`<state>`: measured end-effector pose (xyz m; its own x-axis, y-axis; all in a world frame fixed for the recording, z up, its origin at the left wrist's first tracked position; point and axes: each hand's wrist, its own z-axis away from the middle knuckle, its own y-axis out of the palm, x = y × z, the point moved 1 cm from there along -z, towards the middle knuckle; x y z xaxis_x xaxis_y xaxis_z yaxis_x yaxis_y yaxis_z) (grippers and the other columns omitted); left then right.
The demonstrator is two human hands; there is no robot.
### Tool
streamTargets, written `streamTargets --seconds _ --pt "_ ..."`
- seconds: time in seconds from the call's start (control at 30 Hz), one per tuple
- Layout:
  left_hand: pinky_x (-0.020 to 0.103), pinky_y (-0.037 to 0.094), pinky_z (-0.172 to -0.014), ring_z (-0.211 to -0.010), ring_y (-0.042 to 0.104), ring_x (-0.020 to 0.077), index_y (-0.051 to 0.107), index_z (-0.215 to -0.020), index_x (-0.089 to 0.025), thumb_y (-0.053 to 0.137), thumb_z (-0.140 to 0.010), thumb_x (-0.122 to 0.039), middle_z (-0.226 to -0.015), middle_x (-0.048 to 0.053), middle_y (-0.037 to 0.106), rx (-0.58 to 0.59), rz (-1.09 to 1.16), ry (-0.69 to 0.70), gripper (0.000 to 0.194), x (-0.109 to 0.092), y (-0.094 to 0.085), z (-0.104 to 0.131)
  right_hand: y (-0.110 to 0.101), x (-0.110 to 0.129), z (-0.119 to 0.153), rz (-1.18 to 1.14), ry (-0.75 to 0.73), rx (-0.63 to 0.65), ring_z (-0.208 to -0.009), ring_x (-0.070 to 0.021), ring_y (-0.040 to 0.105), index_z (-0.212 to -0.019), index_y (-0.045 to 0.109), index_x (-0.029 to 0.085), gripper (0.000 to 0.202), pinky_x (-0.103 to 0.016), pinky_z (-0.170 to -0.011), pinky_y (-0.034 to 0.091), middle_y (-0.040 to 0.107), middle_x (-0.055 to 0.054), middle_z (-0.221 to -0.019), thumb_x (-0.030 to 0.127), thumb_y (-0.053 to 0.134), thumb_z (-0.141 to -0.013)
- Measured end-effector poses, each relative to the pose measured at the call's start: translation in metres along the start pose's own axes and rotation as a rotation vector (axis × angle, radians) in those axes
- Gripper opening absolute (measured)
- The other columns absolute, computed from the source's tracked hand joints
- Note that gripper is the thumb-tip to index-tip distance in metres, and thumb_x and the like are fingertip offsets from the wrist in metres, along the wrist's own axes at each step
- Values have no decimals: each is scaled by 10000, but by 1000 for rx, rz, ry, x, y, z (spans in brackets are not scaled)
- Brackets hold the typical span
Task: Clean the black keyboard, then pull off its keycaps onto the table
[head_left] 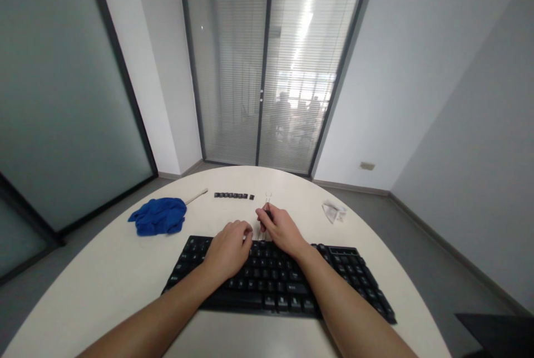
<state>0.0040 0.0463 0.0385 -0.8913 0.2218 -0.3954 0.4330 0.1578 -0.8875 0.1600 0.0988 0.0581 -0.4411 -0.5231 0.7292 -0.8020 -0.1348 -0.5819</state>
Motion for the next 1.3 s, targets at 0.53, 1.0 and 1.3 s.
streamTargets --seconds 0.53,1.0,1.3 --pt "291 437 -716 -837 644 222 642 -864 -209 446 -930 -282 -896 70 709 13 -1 -11 220 14 -4 -10 -20 21 2 169 -223 265 -589 -149 566 -796 641 212 268 -230 -577 387 641 6 -647 420 531 -923" --pt "322 473 -868 -968 642 233 682 -1014 -242 529 -850 -292 -1033 40 711 99 181 141 230 10 -8 -5 -10 -15 1 -166 -49 151 -635 -146 615 -841 672 158 304 -234 -600 469 688 -28 -706 439 573 -900" --pt "351 489 -834 -937 649 256 661 -990 -217 512 -847 -290 -995 73 705 87 153 137 219 12 -6 -6 -6 3 6 113 -362 121 -695 -154 620 -825 725 195 261 -263 -686 464 695 -47 -776 403 590 -906"
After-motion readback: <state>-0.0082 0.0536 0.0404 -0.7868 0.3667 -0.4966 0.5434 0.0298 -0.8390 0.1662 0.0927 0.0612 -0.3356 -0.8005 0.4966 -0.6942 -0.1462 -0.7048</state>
